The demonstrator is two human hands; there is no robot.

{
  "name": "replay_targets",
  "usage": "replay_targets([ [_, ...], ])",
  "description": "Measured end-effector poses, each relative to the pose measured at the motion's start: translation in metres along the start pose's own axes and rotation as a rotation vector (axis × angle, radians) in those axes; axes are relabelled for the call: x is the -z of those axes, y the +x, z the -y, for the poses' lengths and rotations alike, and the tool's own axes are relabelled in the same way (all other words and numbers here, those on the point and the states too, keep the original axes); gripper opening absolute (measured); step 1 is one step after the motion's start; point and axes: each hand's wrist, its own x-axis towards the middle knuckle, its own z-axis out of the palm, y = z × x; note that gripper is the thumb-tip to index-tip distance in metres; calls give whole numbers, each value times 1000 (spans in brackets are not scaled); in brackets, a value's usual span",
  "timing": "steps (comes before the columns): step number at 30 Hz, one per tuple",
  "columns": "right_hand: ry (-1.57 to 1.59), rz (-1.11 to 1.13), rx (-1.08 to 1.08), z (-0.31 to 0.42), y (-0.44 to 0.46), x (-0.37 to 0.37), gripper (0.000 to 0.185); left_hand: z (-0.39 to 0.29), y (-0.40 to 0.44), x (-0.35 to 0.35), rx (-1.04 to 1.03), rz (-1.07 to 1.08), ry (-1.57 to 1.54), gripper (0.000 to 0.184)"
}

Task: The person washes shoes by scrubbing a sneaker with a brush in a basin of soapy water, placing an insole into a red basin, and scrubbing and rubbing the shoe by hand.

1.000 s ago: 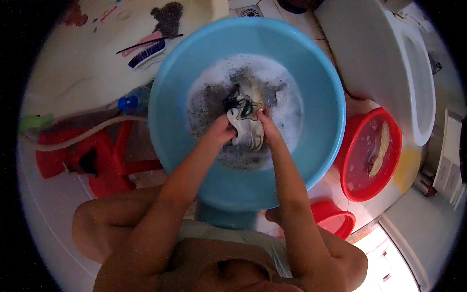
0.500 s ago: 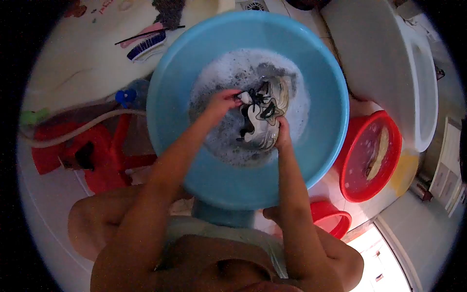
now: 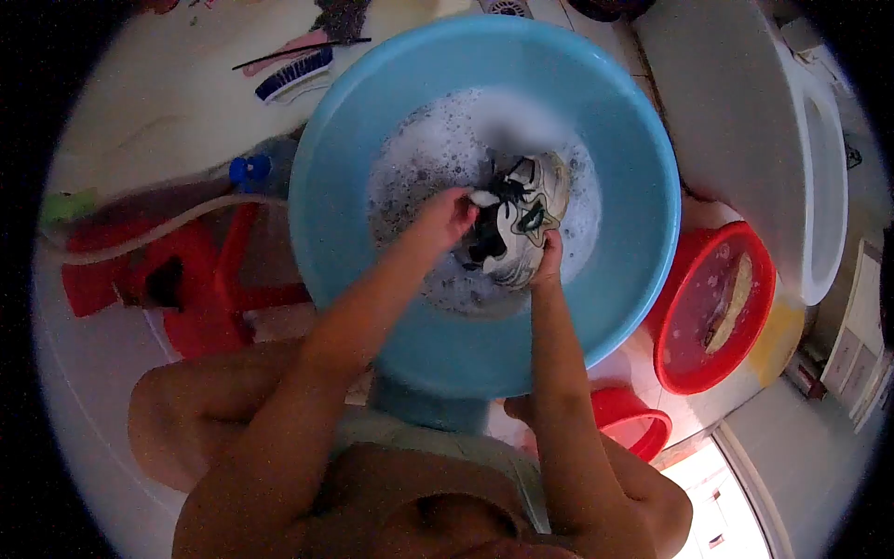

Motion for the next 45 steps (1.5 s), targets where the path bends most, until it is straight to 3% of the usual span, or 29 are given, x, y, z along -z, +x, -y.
replay_targets([
  [4,22,87,-39,-5,14,2,47,-12,2,-11,-43,-16,-126,14],
  [7,-50,16,54,2,5,-9,45,-35,0,4,-227,133,6,20],
  [10,-129,-14,209,2,1,-16,47,-47,7,43,-525,-145,453,29],
  [12,-223,-64,352,1,-2,-20,51,-21,69,125,-786,-201,547,32],
  [14,-357,-166,516,-2,-6,-35,57,-3,70,125,-702,-205,411,31],
  [16,-410,-262,523,-3,-10,-51,64,27,9,42,-266,-156,55,29],
  [18,-478,-303,521,-3,-10,-56,70,44,2,15,-192,51,53,23],
  [21,-540,-262,506,-5,-2,-52,79,46,-14,-9,-321,85,322,19],
  [24,-565,-230,478,-1,8,-53,84,17,26,48,-657,-182,438,17],
  [27,-732,-325,497,-6,17,-54,81,-2,30,71,-573,-339,220,18],
  [29,-738,-340,525,-9,23,-54,82,5,26,56,-322,-201,305,20],
  [31,-707,-206,466,-4,20,-53,85,13,39,46,-148,-76,373,23],
  [33,-724,-135,446,4,13,-60,89,19,89,50,-60,46,428,27],
  [35,-788,-122,444,10,-13,-78,94,13,76,34,13,214,304,28],
  [39,-1127,61,693,30,-58,-105,106,9,37,18,125,314,88,32],
  [42,-1375,166,845,50,-89,-132,109,5,24,14,262,599,-65,35],
  [45,-1607,231,944,60,-127,-171,108,-13,-1,7,351,1176,-288,38],
])
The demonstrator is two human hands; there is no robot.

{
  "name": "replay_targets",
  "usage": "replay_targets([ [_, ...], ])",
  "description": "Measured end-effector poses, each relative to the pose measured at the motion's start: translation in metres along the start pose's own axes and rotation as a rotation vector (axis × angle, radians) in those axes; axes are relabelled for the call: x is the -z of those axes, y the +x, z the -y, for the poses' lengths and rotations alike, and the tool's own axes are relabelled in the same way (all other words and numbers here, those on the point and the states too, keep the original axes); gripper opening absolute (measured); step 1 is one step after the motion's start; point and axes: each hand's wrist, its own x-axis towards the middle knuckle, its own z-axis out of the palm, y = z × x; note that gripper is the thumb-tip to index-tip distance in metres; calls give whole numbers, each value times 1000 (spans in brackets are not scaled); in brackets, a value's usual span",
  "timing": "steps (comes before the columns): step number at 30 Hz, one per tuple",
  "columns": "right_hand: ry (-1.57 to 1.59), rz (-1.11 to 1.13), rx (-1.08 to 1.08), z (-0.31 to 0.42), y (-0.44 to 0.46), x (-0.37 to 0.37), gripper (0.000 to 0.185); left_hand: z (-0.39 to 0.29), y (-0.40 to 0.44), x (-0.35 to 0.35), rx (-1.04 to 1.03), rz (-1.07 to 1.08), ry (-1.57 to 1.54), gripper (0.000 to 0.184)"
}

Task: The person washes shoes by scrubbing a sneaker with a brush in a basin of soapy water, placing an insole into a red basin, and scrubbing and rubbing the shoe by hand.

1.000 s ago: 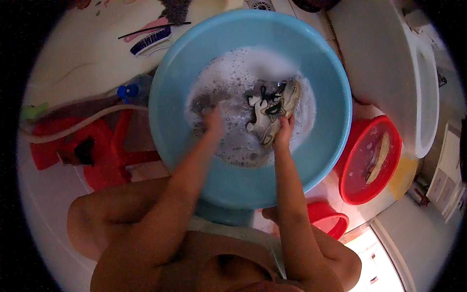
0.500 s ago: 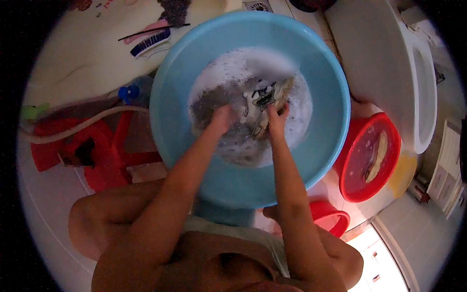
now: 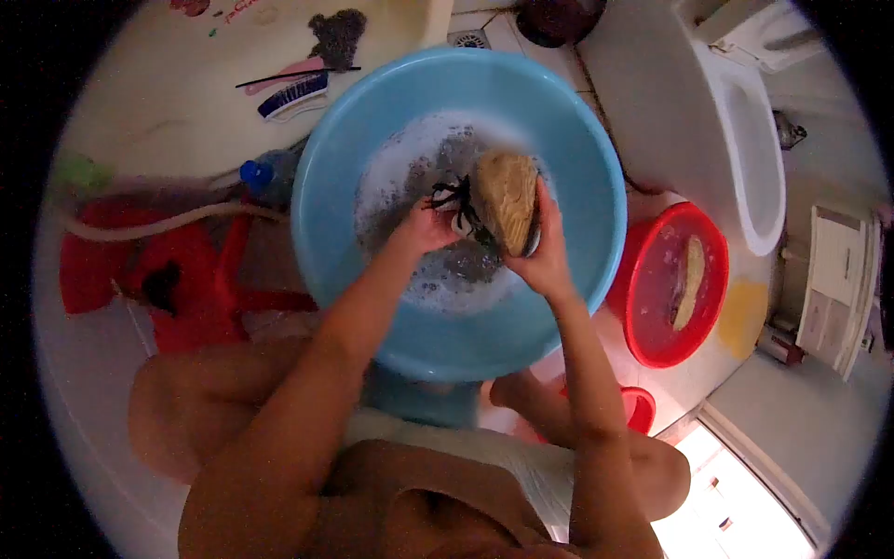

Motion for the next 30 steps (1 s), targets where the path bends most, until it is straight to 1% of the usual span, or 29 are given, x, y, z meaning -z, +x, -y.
replay_targets([
  [2,-39,57,70,22,2,15,107,8,-1,-32,-8,144,47,39],
  [4,-98,114,129,43,5,27,105,15,-2,-55,-21,53,78,40],
  [5,-124,137,161,53,-1,40,104,27,1,-69,-30,-104,94,40],
  [6,-85,167,161,60,-2,45,102,35,3,-79,-43,-263,106,41],
  [7,-50,197,164,67,-3,48,101,45,8,-91,-120,-267,517,41],
  [9,40,230,168,75,-8,49,98,60,17,-105,-227,-339,1129,42],
  [11,143,233,167,66,-15,38,94,66,28,-105,-315,-372,1602,42],
  [13,72,200,219,76,-18,26,90,65,26,-97,-420,-377,2027,43],
  [15,73,175,168,67,-21,21,85,66,20,-84,-551,-328,2414,44],
  [16,100,165,92,45,-27,16,83,67,15,-77,-639,-310,2584,44],
  [18,1,134,56,17,-32,19,77,73,7,-72,-733,-238,2705,45],
  [19,-122,112,98,6,-27,25,74,74,4,-67,-839,-172,2745,45],
  [21,-363,9,128,14,-24,44,67,94,-12,-131,-273,-310,2683,41],
  [22,-476,-71,110,30,-22,52,63,96,-13,-131,-216,-347,2635,41],
  [25,-382,-354,44,76,13,45,56,106,-23,-125,-307,-432,2458,40],
  [26,-365,-328,131,90,32,32,52,107,-22,-120,-349,-462,2379,39],
  [28,-319,-291,299,119,69,-18,43,107,-22,-113,-408,-508,2224,39],
  [30,-51,7,65,149,101,-88,41,103,-21,-110,-451,-545,2084,38],
])
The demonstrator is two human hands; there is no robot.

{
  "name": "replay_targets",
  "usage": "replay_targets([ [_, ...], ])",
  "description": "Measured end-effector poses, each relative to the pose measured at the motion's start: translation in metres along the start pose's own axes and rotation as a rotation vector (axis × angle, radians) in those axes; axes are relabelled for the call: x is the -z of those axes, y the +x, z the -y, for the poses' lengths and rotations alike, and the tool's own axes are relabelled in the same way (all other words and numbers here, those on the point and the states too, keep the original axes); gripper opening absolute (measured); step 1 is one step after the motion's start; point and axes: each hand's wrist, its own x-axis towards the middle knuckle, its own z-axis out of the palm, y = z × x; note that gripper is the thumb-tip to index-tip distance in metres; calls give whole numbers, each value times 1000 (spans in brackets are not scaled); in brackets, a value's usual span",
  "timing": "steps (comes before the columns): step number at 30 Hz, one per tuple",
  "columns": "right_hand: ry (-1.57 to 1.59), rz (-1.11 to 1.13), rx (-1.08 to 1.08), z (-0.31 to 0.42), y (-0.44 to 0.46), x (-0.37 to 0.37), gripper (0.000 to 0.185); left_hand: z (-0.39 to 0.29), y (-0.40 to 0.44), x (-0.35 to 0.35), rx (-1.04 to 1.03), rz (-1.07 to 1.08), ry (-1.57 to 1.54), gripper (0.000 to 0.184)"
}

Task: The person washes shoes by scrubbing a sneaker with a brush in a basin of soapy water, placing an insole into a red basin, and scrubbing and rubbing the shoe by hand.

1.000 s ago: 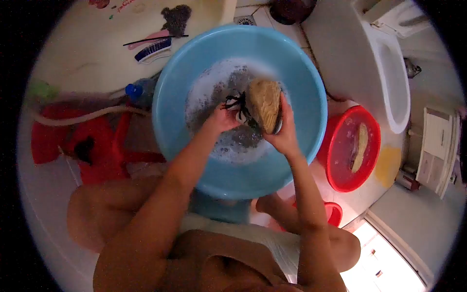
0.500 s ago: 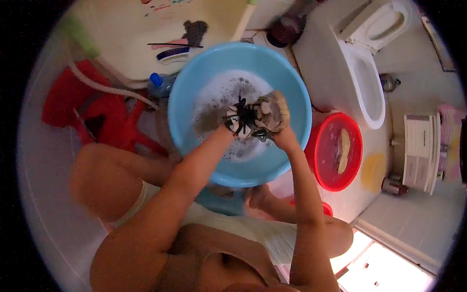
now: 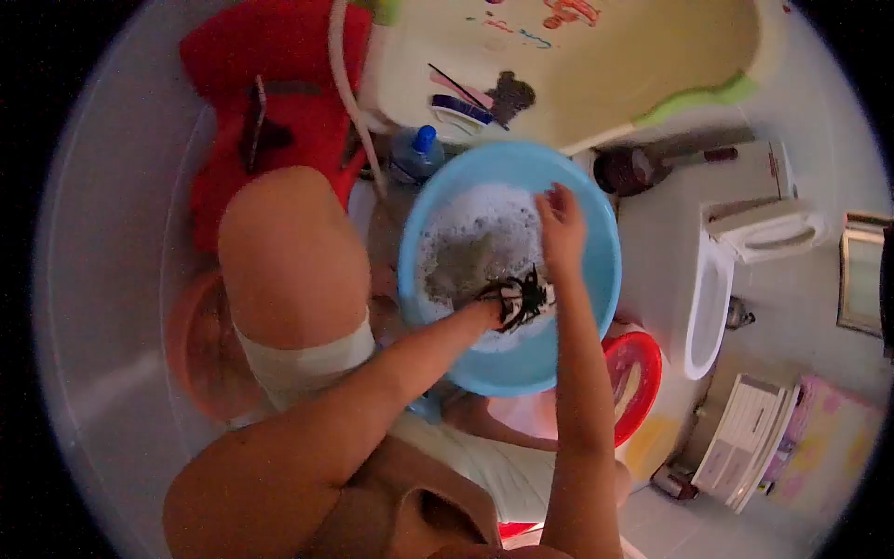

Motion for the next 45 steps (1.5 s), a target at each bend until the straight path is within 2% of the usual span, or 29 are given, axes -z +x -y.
replay_targets([
  [1,72,152,-29,3,18,-37,49,3,4,2,20,-17,-51,37],
  [3,161,457,-278,15,48,-105,59,4,5,4,65,-59,-171,37],
  [5,311,543,-576,25,69,-157,64,12,10,10,108,-110,-276,36],
  [8,606,541,-790,22,87,-205,59,30,11,23,183,-193,-383,35],
  [11,865,627,-873,13,96,-224,56,45,8,43,247,-273,-443,34],
  [14,978,602,-876,20,96,-229,51,60,3,63,315,-351,-487,33],
  [21,984,547,-802,34,85,-229,46,84,-9,89,423,-469,-563,30],
  [23,1059,538,-823,27,85,-230,45,90,-11,93,442,-483,-588,30],
  [26,962,441,-851,36,83,-226,44,94,-13,96,455,-489,-628,29],
  [33,1001,479,-850,29,80,-229,44,93,-15,96,469,-477,-708,26],
  [35,1035,495,-815,23,80,-230,45,92,-14,96,461,-465,-730,26],
  [38,951,399,-840,36,79,-228,46,87,-12,93,437,-426,-757,25],
  [41,1023,471,-811,14,83,-231,50,73,-7,82,391,-351,-788,24],
  [44,1136,490,-1071,8,64,-209,49,53,1,68,327,-219,-834,24],
  [45,1035,431,-1008,8,56,-194,48,45,4,62,309,-163,-862,23],
])
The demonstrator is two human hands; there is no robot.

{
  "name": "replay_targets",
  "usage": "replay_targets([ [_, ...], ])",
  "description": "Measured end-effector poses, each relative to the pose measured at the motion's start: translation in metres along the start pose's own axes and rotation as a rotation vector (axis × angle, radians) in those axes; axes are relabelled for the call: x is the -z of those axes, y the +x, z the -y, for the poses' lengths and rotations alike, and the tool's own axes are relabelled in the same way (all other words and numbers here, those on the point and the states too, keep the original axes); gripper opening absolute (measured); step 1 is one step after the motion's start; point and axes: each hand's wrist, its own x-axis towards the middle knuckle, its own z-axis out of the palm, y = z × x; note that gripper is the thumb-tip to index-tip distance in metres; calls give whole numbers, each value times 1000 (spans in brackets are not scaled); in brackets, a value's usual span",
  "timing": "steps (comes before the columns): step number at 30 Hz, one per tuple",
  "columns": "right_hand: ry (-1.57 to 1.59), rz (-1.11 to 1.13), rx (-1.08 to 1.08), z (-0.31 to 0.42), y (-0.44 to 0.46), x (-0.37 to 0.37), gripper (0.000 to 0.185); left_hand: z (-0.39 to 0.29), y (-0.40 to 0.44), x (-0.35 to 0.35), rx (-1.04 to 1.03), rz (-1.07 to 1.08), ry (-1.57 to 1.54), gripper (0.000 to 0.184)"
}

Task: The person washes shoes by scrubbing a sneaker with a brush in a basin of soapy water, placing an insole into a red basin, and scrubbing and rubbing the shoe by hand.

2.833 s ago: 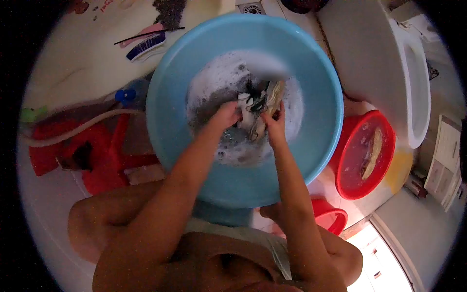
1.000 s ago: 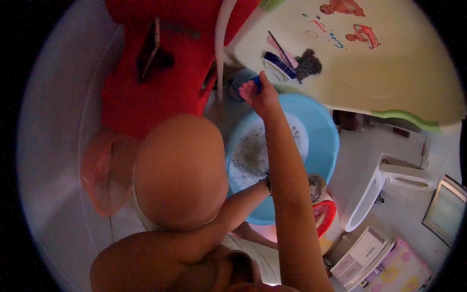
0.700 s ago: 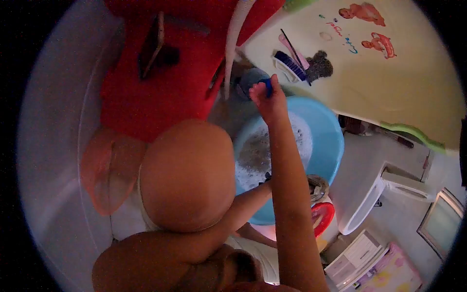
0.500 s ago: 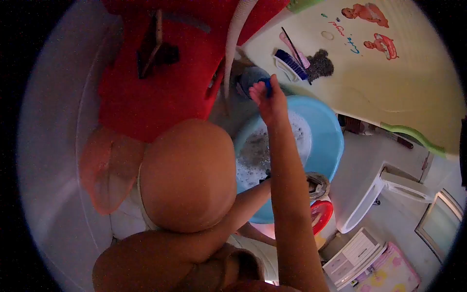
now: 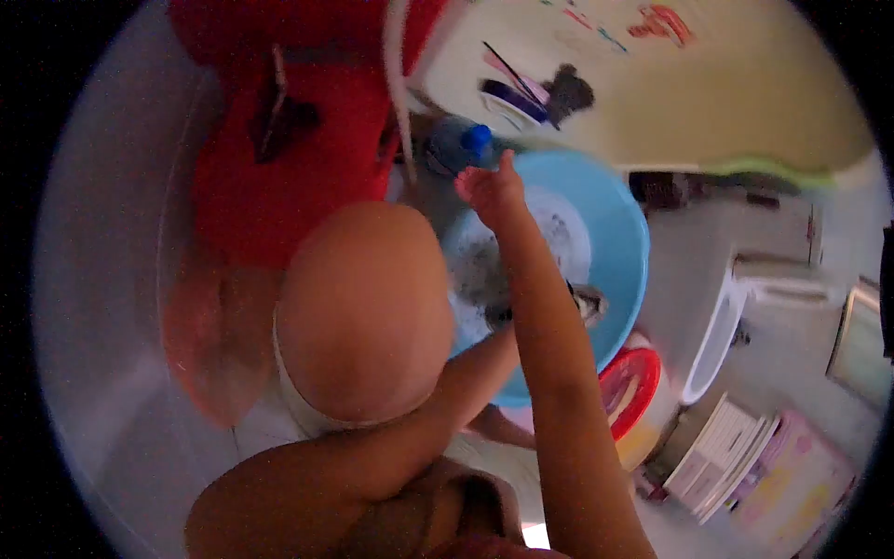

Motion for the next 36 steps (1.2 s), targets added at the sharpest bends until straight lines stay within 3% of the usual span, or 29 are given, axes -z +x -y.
replay_targets([
  [4,-185,-296,357,21,-89,56,41,-6,1,-39,55,222,-73,23],
  [10,-358,-721,863,32,-217,241,40,-2,-4,-79,194,368,-176,22],
  [14,-530,-958,990,-6,-240,311,37,-1,-7,-95,335,313,-310,21],
  [16,-574,-1061,1044,-24,-240,295,38,14,5,-101,354,173,-509,20],
  [17,-507,-1056,1095,-34,-246,282,38,48,25,-62,300,480,-627,37],
  [18,-418,-1058,1077,-43,-256,276,38,-10,-18,-97,310,287,-580,38],
  [19,-333,-1054,1058,-51,-264,272,39,-43,-40,-114,421,225,-524,42],
  [21,-144,-932,997,-70,-273,280,37,-53,-55,-135,549,71,-343,44],
  [23,285,-709,920,-88,-278,289,33,-55,-56,-148,579,-108,-99,40],
  [27,802,-344,784,-105,-299,296,29,-24,-26,-98,516,2,294,29],
  [31,768,-170,979,-90,-318,278,29,-50,-51,-112,202,-102,1038,43],
  [33,616,-121,1101,-83,-313,252,31,-51,-49,-108,20,-45,1015,48],
  [35,392,-226,1202,-72,-298,226,31,-52,-45,-105,-155,17,980,52],
  [36,273,-277,1244,-68,-290,215,31,-54,-46,-106,-135,49,979,51],
])
